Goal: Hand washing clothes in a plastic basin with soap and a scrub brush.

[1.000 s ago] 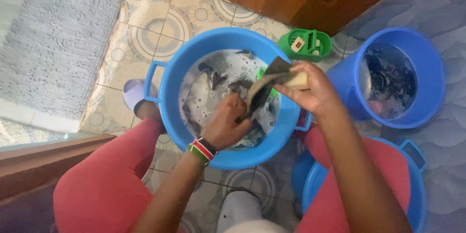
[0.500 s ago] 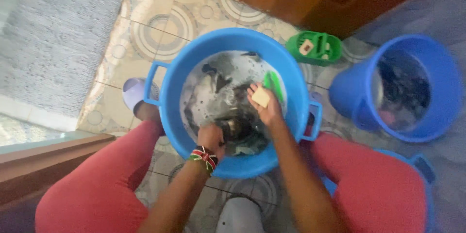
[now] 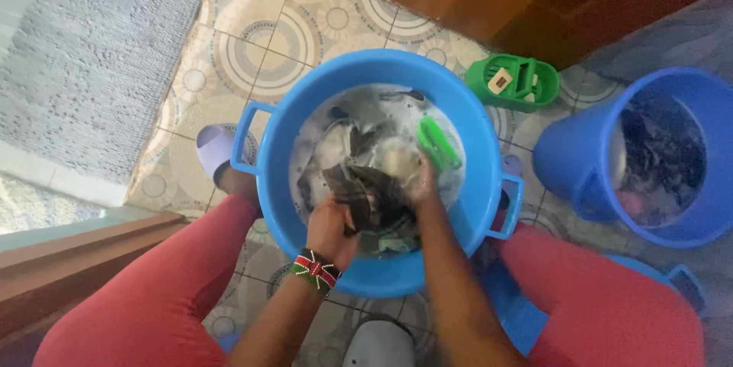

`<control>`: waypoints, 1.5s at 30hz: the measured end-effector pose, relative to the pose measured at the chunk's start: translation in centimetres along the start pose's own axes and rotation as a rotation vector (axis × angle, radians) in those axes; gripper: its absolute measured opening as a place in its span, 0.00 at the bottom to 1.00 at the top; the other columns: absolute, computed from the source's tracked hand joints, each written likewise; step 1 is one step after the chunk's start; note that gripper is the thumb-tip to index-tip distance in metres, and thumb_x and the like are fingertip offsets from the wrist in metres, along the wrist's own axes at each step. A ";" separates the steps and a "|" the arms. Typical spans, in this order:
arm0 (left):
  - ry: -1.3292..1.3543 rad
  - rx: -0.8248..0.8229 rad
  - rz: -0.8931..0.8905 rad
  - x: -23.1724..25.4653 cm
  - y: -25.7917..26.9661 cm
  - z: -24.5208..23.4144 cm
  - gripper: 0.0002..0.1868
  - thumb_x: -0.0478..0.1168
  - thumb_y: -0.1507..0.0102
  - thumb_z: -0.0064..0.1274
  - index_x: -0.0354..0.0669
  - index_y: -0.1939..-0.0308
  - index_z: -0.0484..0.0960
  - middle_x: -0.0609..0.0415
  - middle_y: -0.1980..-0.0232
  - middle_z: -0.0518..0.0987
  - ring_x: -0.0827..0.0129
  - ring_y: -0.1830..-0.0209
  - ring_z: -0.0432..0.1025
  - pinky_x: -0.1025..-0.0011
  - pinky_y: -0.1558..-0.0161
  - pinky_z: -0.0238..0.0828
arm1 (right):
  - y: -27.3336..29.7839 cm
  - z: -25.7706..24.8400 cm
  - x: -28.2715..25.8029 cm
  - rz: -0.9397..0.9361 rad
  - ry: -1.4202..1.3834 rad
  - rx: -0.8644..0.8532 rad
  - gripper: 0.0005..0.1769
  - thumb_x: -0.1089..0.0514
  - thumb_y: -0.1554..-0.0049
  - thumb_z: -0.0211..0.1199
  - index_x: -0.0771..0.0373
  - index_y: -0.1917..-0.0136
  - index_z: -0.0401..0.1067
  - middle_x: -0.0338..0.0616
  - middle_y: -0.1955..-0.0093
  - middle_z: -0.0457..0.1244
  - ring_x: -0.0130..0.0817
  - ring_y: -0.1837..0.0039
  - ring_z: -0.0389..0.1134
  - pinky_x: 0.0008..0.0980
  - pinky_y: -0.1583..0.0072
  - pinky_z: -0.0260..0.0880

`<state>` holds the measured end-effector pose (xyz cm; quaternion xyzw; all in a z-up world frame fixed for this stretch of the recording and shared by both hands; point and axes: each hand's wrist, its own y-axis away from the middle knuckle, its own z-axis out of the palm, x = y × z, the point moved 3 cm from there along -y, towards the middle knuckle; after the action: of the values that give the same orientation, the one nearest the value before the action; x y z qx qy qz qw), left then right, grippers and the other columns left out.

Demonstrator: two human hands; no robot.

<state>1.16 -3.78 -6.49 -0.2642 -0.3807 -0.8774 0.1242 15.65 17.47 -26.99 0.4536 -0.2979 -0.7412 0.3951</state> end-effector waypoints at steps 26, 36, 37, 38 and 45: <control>0.232 -0.296 -0.369 -2.6 1.3 9.4 0.38 0.68 0.25 0.30 0.38 0.32 0.72 0.39 0.30 0.72 0.51 0.37 0.68 0.54 0.35 0.61 | 27.0 12.1 -8.7 -1.039 1.379 0.085 0.22 0.55 0.49 0.73 0.61 0.44 0.71 0.52 0.48 0.64 0.45 0.49 0.66 0.43 0.49 0.68; -0.027 -0.121 -0.246 3.9 -0.7 7.1 0.27 0.58 0.42 0.50 0.47 0.46 0.77 0.48 0.54 0.81 0.58 0.54 0.76 0.58 0.54 0.73 | 37.3 19.4 -6.5 -0.991 0.966 -0.470 0.24 0.63 0.59 0.66 0.59 0.47 0.67 0.45 0.46 0.61 0.38 0.41 0.66 0.35 0.39 0.68; -0.026 -0.119 -0.248 3.0 -1.9 5.5 0.27 0.58 0.42 0.50 0.47 0.46 0.77 0.48 0.54 0.81 0.58 0.54 0.76 0.58 0.54 0.73 | 38.6 19.9 -5.9 -0.987 0.967 -0.469 0.24 0.63 0.59 0.66 0.59 0.47 0.67 0.45 0.46 0.61 0.38 0.41 0.66 0.35 0.39 0.68; -0.392 -0.291 0.196 3.3 -3.1 4.5 0.26 0.53 0.41 0.55 0.42 0.44 0.77 0.48 0.49 0.81 0.59 0.49 0.75 0.59 0.47 0.73 | 40.3 20.6 -5.3 -1.153 1.102 -0.449 0.25 0.58 0.58 0.68 0.59 0.47 0.68 0.49 0.45 0.60 0.44 0.41 0.65 0.39 0.40 0.67; -1.078 -0.442 0.904 3.7 0.2 7.0 0.32 0.52 0.39 0.60 0.37 0.38 0.74 0.47 0.44 0.78 0.58 0.45 0.74 0.60 0.45 0.73 | 39.4 20.4 -5.2 -1.552 1.536 -0.165 0.26 0.41 0.49 0.75 0.54 0.46 0.69 0.55 0.43 0.59 0.56 0.40 0.60 0.56 0.43 0.58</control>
<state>0.79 1.16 -0.32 -0.8088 -0.0570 -0.5451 0.2131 10.97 3.49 15.24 0.8311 0.4453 -0.3257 -0.0699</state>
